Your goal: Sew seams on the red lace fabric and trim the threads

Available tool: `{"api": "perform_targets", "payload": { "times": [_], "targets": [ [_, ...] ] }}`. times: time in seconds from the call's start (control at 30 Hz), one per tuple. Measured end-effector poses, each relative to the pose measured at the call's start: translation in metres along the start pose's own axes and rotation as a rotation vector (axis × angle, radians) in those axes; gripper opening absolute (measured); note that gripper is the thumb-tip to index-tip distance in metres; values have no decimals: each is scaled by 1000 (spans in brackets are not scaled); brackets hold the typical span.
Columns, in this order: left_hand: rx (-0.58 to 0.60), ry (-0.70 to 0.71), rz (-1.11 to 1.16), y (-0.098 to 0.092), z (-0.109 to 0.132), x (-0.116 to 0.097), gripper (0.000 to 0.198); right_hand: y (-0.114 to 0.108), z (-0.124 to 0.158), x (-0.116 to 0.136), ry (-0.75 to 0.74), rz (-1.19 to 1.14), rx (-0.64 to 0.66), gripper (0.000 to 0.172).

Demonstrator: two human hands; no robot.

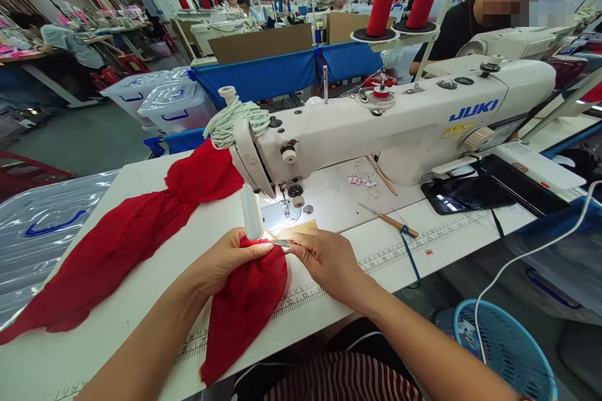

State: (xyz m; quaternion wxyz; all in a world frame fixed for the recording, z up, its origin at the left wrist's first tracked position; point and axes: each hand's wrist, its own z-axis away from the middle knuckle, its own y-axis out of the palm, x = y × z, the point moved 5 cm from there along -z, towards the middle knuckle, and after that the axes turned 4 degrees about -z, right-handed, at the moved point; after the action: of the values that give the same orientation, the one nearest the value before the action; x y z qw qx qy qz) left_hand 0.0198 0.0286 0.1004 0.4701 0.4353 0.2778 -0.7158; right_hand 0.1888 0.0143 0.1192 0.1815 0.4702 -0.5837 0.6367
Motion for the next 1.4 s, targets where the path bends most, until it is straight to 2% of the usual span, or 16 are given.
{"api": "perform_targets", "payload": {
  "times": [0.1,0.2,0.37,0.43,0.53,0.6,0.67,0.8,0.87,0.93,1.03,1.13,1.23,1.33,1.4],
  "targets": [
    [-15,-14,22,-1,-1,2,44,-3,0,-1,10,-65,-58,31],
    [-70,-16,81,0,-3,3,40,-5,3,-4,85,-178,-108,28],
    [-114,33,271,6,-3,-2,35,13,8,-5,204,-241,-49,27],
    [-103,53,282,5,-2,-5,32,15,6,-5,210,-219,-68,18],
    [0,34,163,3,1,-5,26,5,-1,-9,207,-110,-123,6],
    [82,-9,82,2,3,-3,26,-4,-5,-10,187,2,-150,5],
    [105,-21,60,2,4,-2,29,-12,-6,-8,134,100,-200,10],
    [12,26,111,4,2,-4,32,-16,4,4,-61,74,-366,19],
    [-6,35,141,7,1,-4,33,-7,11,9,-180,15,-310,21],
    [1,36,169,9,1,-4,35,5,17,11,-237,54,-209,22],
    [19,19,195,12,3,-3,39,9,19,3,-123,89,-218,16],
    [36,5,202,16,4,-3,40,-1,14,1,-39,-111,-317,12],
    [67,11,220,20,6,-4,34,-4,7,7,-54,-192,-321,16],
    [82,19,213,22,7,-3,32,1,2,12,-101,-67,-297,11],
    [81,25,186,21,7,-1,35,2,1,13,-136,14,-328,15]
  ]
}}
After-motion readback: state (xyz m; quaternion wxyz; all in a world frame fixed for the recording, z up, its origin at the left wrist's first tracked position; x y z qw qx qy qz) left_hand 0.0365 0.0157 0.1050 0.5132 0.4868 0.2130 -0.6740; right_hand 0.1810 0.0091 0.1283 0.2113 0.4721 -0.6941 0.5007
